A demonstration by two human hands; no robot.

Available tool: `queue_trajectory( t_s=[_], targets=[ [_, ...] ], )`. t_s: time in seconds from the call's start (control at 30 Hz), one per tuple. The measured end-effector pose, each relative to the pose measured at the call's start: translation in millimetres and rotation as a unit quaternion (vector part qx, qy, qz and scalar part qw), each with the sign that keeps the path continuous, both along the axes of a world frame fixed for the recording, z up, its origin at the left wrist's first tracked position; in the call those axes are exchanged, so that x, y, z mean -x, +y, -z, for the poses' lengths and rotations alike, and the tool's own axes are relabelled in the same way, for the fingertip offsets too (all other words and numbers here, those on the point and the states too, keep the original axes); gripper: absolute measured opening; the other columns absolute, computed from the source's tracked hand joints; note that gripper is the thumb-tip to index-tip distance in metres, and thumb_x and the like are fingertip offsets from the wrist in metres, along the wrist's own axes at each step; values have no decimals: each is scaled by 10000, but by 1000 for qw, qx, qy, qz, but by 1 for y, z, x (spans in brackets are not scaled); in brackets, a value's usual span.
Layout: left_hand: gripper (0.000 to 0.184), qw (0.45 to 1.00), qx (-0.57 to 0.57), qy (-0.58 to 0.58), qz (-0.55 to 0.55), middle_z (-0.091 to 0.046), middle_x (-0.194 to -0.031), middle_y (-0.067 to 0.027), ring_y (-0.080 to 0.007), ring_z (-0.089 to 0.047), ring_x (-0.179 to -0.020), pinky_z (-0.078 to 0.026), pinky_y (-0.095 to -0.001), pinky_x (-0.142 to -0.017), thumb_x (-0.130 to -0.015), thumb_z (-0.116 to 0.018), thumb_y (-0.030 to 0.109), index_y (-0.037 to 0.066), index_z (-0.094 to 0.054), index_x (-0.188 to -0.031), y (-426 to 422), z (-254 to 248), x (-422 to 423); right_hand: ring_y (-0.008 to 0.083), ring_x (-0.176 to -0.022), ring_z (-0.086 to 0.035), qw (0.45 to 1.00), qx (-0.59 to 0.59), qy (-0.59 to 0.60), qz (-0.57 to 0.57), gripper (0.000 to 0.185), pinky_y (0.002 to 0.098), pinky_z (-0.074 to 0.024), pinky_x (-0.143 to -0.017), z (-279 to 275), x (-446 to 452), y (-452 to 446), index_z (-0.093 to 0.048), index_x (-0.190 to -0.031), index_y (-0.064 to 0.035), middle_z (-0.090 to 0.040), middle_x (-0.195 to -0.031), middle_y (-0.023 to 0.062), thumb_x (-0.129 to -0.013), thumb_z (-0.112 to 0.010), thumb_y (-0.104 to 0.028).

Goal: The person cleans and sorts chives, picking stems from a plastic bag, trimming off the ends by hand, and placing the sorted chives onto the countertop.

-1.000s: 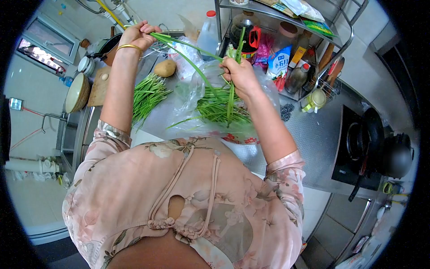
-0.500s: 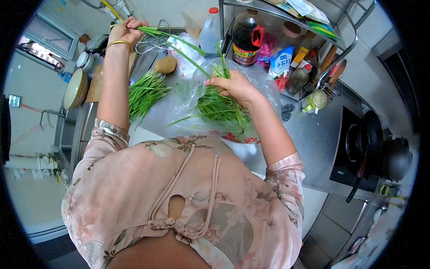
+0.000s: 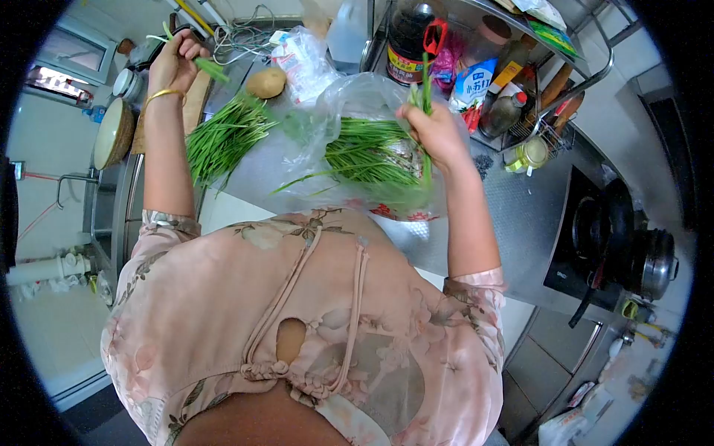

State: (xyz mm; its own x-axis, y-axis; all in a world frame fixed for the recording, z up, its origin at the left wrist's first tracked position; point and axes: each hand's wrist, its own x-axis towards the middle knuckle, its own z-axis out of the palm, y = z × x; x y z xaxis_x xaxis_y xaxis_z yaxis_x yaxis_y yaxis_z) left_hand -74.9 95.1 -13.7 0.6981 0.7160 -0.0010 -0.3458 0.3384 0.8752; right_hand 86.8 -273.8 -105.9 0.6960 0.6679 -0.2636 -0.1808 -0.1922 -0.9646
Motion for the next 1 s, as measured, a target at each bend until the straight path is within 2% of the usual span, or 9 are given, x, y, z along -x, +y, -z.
queue_trajectory(
  t_s=[0.1,0.17,0.23,0.3,0.47,0.6,0.8,0.9,1.0],
  targets=[
    [225,955,-229,186,24,-358,-618,14,-95,-344,-535,-372,-262,-532,-899,-423,196,23,-523,-1002,20,26,13,67,-572,-436,990,76,-94,-74,129,222,-341,-501,22,2,-12,-572,-804,-18,-489,-656,-9,-778,-575,-144],
    [219,813,-422,402,0,-510,-664,-55,-133,-459,-579,-406,-286,-561,-863,-471,202,61,-579,-993,32,50,19,99,-647,-500,967,184,-103,-146,178,267,-411,-584,43,-5,-14,-592,-842,-34,-555,-710,28,-744,-628,-177],
    [219,684,-559,467,24,-610,-804,-152,-244,-573,-714,-448,-345,-662,-820,-491,188,91,-601,-983,79,114,19,127,-647,-514,945,232,-110,-201,208,293,-425,-612,70,-1,-10,-599,-865,-45,-571,-705,49,-726,-646,-193],
    [270,595,-575,559,51,-591,-932,-208,-350,-565,-873,-435,-395,-776,-786,-477,147,91,-592,-1023,74,136,22,189,-682,-554,902,282,-230,-233,241,318,-438,-647,107,3,-3,-598,-915,-68,-595,-741,95,-716,-644,-196],
    [374,596,-545,578,120,-537,-1074,-205,-355,-521,-981,-417,-401,-845,-770,-439,104,120,-540,-1129,65,169,30,326,-869,-576,833,354,-342,-252,318,401,-441,-752,118,22,12,-587,-1014,-127,-604,-908,180,-710,-623,-214],
    [423,508,-565,639,123,-452,-1167,-169,-354,-470,-1059,-385,-393,-903,-788,-403,108,169,-488,-1198,62,184,35,323,-846,-579,823,376,-369,-212,306,398,-443,-739,131,25,12,-590,-996,-114,-606,-879,176,-710,-624,-217],
    [376,537,-600,593,17,-491,-1126,-171,-336,-499,-1024,-398,-385,-890,-774,-488,152,125,-530,-1147,35,148,31,327,-767,-580,868,303,-351,-179,253,384,-440,-688,86,30,-2,-606,-913,-56,-602,-812,192,-713,-619,-209],
    [304,715,-548,434,21,-579,-976,-145,-265,-561,-925,-431,-334,-827,-766,-555,174,52,-588,-1042,19,128,10,272,-712,-580,903,253,-296,-181,258,365,-442,-665,45,28,-14,-602,-888,-11,-606,-756,161,-719,-616,-207],
    [265,851,-395,294,185,-619,-820,-109,-189,-587,-794,-450,-278,-734,-755,-606,181,-4,-615,-945,-43,78,-13,164,-635,-544,957,163,-180,-158,277,314,-435,-608,12,24,-23,-595,-874,10,-590,-677,88,-723,-637,-219]
  ],
)
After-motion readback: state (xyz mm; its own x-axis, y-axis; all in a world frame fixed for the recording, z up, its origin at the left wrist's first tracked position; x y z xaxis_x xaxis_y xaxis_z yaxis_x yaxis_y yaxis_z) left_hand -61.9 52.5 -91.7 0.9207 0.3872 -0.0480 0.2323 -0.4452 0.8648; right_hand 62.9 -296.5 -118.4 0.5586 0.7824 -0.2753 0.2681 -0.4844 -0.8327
